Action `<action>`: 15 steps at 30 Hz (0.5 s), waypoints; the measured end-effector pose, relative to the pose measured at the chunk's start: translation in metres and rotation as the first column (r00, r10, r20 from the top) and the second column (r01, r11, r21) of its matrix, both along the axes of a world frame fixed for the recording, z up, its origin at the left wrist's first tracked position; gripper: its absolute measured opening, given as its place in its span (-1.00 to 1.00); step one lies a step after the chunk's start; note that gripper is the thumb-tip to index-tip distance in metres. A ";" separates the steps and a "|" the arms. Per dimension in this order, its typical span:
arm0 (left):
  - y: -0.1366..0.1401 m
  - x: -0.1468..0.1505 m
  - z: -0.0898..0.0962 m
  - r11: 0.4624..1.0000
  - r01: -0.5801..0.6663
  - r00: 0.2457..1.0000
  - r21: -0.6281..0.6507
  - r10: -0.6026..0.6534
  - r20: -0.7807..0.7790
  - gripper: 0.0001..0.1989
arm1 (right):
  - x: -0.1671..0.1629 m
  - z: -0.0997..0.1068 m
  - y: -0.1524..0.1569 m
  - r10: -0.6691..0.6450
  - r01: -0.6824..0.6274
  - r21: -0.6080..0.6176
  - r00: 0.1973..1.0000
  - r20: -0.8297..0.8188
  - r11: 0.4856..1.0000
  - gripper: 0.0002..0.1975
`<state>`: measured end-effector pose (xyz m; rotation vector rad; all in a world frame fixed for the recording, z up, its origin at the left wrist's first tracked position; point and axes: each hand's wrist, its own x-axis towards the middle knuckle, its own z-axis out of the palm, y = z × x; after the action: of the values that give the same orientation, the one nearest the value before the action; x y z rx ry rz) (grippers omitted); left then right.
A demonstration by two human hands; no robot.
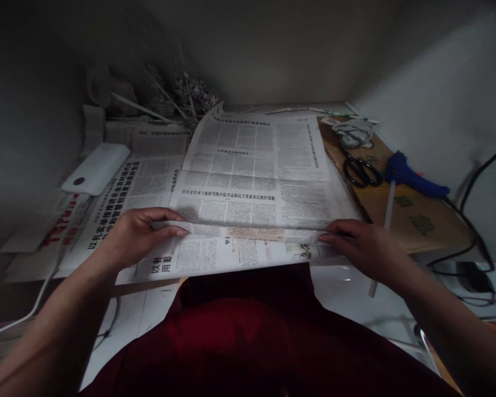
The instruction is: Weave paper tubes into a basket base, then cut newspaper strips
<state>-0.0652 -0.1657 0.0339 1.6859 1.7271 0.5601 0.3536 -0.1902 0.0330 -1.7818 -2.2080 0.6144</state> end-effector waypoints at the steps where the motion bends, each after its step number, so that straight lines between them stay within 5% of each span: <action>1: 0.000 0.001 0.002 1.000 -0.006 1.000 -0.003 0.006 0.004 -0.79 | 0.000 0.001 0.001 0.006 -0.006 0.011 1.000 0.017 1.000 -0.65; 15: -0.001 0.008 -0.002 0.985 -0.173 0.928 0.003 0.164 -0.335 -0.53 | 0.003 -0.006 0.007 0.005 -0.014 0.058 0.988 0.153 0.998 -0.69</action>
<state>-0.0569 -0.1666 0.0317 1.6976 2.1266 0.3362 0.3564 -0.1834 0.0267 -1.8458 -2.3093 0.4223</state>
